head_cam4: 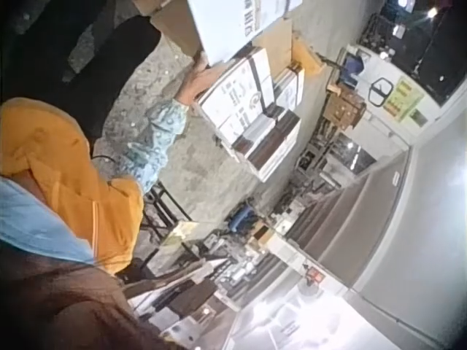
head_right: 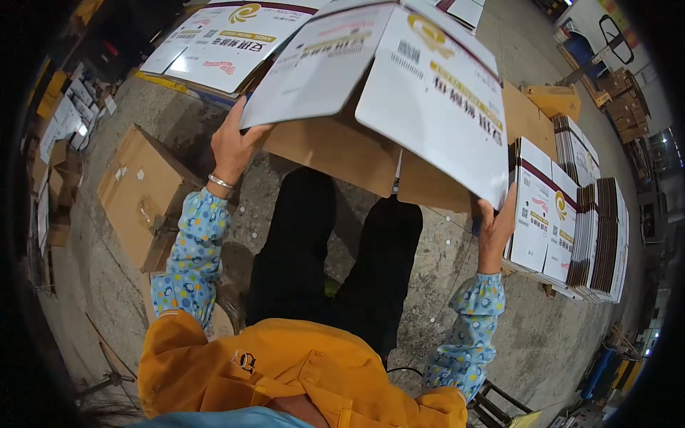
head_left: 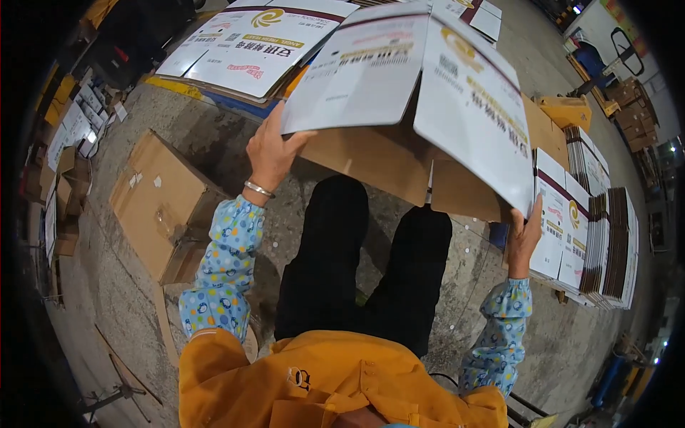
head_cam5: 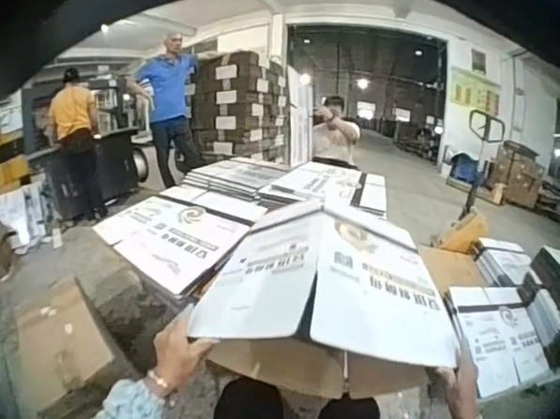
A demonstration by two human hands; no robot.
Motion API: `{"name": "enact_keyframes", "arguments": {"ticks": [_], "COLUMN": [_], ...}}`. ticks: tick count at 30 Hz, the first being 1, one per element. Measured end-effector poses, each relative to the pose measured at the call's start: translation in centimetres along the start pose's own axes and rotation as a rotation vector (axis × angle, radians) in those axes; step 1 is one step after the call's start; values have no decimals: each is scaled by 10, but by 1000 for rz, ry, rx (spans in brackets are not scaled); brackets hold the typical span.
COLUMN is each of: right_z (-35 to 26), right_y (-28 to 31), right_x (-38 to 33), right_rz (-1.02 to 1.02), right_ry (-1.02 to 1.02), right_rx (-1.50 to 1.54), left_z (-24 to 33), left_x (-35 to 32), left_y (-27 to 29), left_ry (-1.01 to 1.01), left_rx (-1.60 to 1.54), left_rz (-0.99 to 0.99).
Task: Folding and stacking cardboard boxes in a warehouse.
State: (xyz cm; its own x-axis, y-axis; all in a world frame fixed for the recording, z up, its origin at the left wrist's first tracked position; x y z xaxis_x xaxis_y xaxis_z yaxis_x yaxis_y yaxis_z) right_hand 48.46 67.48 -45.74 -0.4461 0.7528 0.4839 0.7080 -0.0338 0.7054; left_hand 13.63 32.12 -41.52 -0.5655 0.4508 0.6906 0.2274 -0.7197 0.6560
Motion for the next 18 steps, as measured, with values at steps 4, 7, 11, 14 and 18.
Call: {"name": "enact_keyframes", "arguments": {"ticks": [4, 7, 11, 14, 18], "right_z": [-42, -62, -65, -85, -81], "right_y": [23, 37, 46, 53, 55], "right_x": [30, 51, 84, 89, 100], "right_rz": [45, 88, 154, 285, 228], "right_ry": [-43, -29, 154, 284, 228], "right_rx": [13, 38, -164, -97, -146], "left_z": [34, 45, 34, 33, 29], "left_x": [32, 52, 67, 74, 79], "left_y": [20, 23, 30, 28, 28], "left_ry": [21, 13, -30, 68, 20], "left_rx": [-37, -49, -16, -33, -76], "left_rz": [50, 39, 32, 11, 89]}}
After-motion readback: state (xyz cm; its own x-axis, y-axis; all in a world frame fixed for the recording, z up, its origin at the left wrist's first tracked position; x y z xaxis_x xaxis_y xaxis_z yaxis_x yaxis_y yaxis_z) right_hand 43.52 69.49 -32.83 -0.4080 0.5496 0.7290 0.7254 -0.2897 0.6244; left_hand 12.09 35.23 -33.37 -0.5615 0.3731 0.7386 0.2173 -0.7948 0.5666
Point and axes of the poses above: each hand's wrist, its own x-axis towards the middle knuckle, its own y-axis out of the back of the hand, z = x × y, the point moved 4 cm from there along x, towards the middle knuckle, and after that the axes turned 9 degrees about -y, right-handed, at the moved point
